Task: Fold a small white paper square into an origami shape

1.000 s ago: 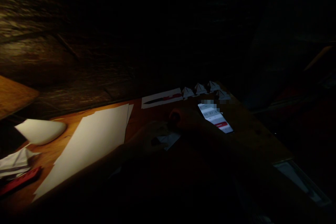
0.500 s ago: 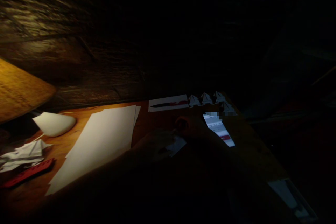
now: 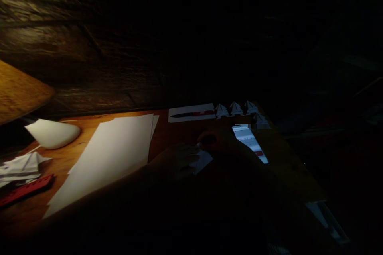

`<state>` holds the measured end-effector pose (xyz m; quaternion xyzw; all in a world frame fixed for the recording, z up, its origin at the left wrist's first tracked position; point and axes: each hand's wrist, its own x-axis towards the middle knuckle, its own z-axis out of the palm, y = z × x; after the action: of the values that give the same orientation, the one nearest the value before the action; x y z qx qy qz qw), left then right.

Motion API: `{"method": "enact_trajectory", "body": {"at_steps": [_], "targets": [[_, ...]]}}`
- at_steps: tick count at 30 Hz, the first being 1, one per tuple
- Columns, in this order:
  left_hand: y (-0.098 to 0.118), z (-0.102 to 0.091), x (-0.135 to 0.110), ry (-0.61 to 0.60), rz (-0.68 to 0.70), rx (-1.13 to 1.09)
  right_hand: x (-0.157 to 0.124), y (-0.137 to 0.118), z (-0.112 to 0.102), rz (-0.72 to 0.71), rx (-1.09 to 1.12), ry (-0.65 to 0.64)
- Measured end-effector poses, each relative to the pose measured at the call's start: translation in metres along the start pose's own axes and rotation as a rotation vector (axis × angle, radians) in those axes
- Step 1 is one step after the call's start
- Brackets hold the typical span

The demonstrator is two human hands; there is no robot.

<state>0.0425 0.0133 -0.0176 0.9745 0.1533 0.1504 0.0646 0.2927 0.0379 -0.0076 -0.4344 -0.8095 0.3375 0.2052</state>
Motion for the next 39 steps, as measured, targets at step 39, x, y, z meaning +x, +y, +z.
{"method": "enact_trajectory", "body": {"at_steps": [39], "targets": [[0.001,-0.005,0.006,0.035,-0.114,0.064,0.003,0.008,0.008,-0.106,-0.136,0.049]]}}
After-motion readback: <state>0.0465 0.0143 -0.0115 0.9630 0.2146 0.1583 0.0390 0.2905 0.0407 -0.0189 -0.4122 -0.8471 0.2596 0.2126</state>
